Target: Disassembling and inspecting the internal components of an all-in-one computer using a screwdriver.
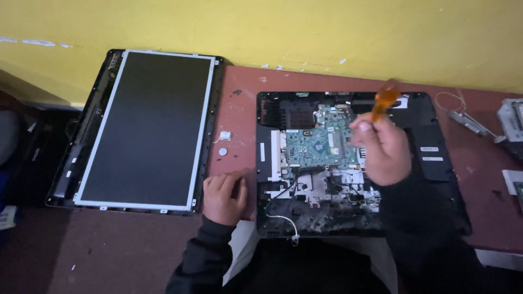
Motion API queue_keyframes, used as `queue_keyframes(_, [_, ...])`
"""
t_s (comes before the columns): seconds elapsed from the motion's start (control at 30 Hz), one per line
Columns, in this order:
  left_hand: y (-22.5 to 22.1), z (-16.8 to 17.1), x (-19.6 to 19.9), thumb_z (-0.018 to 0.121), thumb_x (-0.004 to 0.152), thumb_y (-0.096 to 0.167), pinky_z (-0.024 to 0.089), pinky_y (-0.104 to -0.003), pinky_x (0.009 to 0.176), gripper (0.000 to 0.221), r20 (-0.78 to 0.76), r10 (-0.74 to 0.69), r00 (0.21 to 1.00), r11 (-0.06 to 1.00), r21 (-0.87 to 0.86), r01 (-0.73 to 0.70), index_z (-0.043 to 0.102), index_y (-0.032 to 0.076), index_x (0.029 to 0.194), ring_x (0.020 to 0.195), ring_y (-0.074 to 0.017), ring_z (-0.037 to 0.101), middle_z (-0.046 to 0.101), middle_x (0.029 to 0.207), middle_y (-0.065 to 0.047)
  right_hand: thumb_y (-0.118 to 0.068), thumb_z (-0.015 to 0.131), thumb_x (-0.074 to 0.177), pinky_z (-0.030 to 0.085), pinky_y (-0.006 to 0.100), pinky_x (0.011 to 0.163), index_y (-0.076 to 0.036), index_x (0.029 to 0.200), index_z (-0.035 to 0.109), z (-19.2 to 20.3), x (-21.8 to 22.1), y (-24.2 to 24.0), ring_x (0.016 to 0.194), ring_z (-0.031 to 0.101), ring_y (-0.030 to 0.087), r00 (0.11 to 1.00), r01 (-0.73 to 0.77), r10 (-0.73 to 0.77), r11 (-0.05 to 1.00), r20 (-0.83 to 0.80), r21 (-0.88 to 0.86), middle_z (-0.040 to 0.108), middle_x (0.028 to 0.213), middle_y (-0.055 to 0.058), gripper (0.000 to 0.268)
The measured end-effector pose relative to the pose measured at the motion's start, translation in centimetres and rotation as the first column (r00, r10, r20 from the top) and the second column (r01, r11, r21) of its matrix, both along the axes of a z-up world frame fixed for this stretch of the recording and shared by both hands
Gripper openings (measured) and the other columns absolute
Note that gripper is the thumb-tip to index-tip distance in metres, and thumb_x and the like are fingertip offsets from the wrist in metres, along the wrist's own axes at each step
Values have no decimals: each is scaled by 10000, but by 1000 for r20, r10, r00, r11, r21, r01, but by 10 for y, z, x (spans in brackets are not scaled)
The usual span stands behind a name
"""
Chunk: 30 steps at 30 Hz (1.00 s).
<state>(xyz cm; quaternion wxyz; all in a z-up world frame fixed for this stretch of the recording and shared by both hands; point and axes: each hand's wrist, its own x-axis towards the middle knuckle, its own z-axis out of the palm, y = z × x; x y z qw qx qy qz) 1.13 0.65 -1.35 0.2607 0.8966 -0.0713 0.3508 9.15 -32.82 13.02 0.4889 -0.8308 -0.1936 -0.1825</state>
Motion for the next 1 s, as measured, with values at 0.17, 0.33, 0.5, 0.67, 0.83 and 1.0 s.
queue_keyframes(0.17, [2,3,2,732,872,179,484,-347,833,99,6,-14,1000,1000,24,14,756,187,968,794,-196,690,724,875,19,-202,532,1096,497,486,833,-151,1061,761,-15,3,-43,790,693,351,833,251,-402,887,-381,-386,705,859,122,238])
queue_keyframes(0.33, [-1,3,2,728,859,168,478,-354,824,120,2,-10,1000,999,39,10,764,188,971,777,-207,679,711,859,15,-114,514,1048,497,436,709,-28,1163,788,-18,-9,-46,576,614,295,682,181,-480,842,-552,-509,733,787,189,309])
queue_keyframes(0.5, [-1,30,-7,675,945,226,453,-370,855,156,-36,-131,991,991,4,131,767,223,1071,827,-219,668,702,957,26,-164,547,1013,535,480,884,-39,1120,819,-12,-15,-30,897,720,420,672,188,-410,900,-617,-393,767,939,251,318])
queue_keyframes(0.67, [4,37,-13,577,949,568,367,-477,1006,550,-201,-265,943,948,123,293,621,248,1394,1252,-295,532,593,1394,-41,-297,500,1027,448,454,765,-115,1154,817,-42,5,-45,809,663,364,612,153,-456,870,-646,-469,726,826,197,387])
queue_keyframes(0.83, [4,37,-14,604,901,634,305,-521,1091,724,-283,-232,931,940,182,289,503,289,1529,1487,-281,388,481,1590,-11,-364,434,1047,278,379,593,-175,1285,789,-30,0,-39,551,437,244,500,127,-448,884,-741,-449,463,575,75,468])
queue_keyframes(1.0, [2,39,-13,637,880,597,308,-505,1075,728,-287,-197,937,950,181,255,512,270,1518,1460,-275,413,531,1531,-5,-185,548,1037,232,293,458,-14,1439,608,-40,-5,-43,517,292,129,385,373,-113,927,-916,43,334,673,-7,441])
